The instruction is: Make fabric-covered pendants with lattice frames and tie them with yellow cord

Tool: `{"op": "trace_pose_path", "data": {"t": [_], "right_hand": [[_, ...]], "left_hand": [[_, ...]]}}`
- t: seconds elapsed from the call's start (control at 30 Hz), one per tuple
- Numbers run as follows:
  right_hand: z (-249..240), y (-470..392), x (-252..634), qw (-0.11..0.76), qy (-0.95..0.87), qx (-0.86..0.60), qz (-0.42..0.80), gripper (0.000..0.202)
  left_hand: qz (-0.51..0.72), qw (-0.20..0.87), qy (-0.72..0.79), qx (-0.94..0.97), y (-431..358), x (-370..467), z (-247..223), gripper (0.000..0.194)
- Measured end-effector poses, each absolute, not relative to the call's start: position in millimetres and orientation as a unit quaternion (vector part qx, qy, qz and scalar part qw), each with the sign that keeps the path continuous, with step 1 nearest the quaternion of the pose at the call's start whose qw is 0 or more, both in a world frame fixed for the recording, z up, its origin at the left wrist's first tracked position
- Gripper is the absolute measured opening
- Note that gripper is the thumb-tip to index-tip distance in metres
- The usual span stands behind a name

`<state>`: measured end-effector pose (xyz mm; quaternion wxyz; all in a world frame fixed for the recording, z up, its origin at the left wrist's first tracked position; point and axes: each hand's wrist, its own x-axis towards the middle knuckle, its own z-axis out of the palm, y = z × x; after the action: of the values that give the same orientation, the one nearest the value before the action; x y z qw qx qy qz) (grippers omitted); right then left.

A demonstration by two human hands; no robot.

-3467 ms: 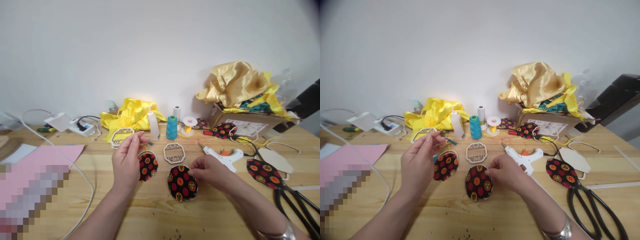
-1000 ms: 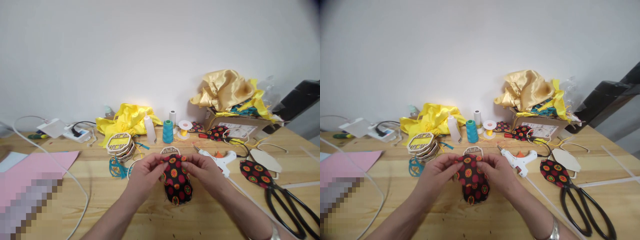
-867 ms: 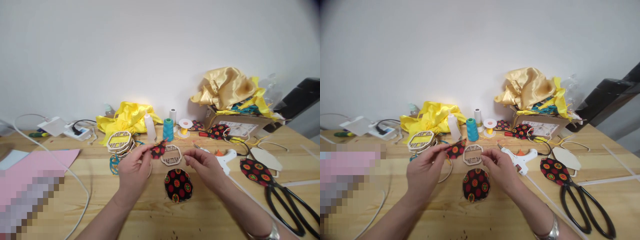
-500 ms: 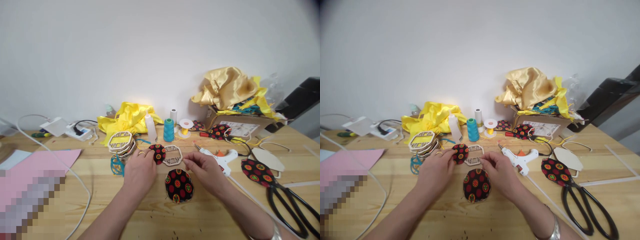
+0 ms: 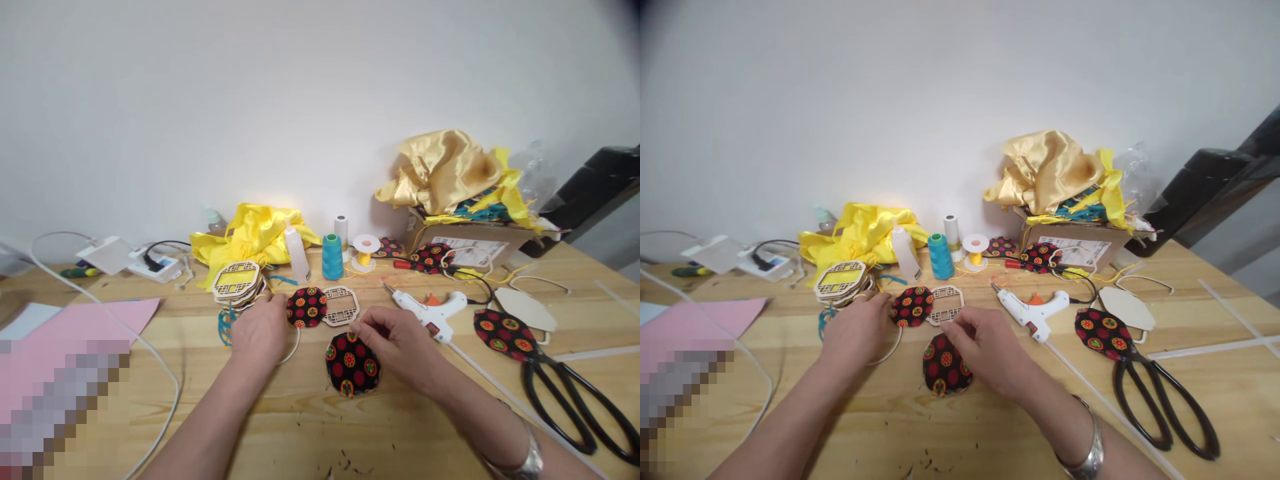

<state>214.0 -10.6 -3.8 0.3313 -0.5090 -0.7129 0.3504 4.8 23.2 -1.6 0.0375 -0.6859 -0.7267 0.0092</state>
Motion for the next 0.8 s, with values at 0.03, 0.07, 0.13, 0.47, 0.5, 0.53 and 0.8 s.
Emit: {"op": "trace_pose_path", "data": {"t": [0.03, 0.07, 0.13, 0.47, 0.5, 0.53, 0.8], "right_hand": [[-3.6, -10.9, 213.9, 0.331, -0.715, -0.507, 0.351, 0.031], [-3.3, -11.3, 213.7, 0.330, -0.716, -0.505, 0.350, 0.031], [-2.5, -12.1, 213.2, 0.328, -0.718, -0.505, 0.349, 0.031], [-2.6, -13.0, 213.4, 0.321, -0.726, -0.510, 0.331, 0.032], [-2.4, -12.8, 213.3, 0.322, -0.726, -0.509, 0.331, 0.032], [-2.2, -12.5, 213.1, 0.320, -0.727, -0.508, 0.332, 0.032], [-2.4, -12.1, 211.9, 0.312, -0.726, -0.508, 0.342, 0.030]], "left_hand": [[0.007, 0.040, -0.727, -0.685, 23.4, 5.7, -2.9, 0.029], [0.007, 0.042, -0.728, -0.684, 23.3, 6.8, -4.0, 0.030], [0.008, 0.046, -0.729, -0.683, 22.8, 8.3, -4.8, 0.031], [0.023, 0.031, -0.764, -0.644, 25.2, 3.6, 7.3, 0.041], [0.025, 0.029, -0.763, -0.646, 25.3, 3.9, 6.4, 0.042], [0.025, 0.027, -0.761, -0.648, 25.3, 4.2, 5.0, 0.042], [0.009, 0.015, -0.763, -0.646, 25.6, 4.9, 1.6, 0.037]]}}
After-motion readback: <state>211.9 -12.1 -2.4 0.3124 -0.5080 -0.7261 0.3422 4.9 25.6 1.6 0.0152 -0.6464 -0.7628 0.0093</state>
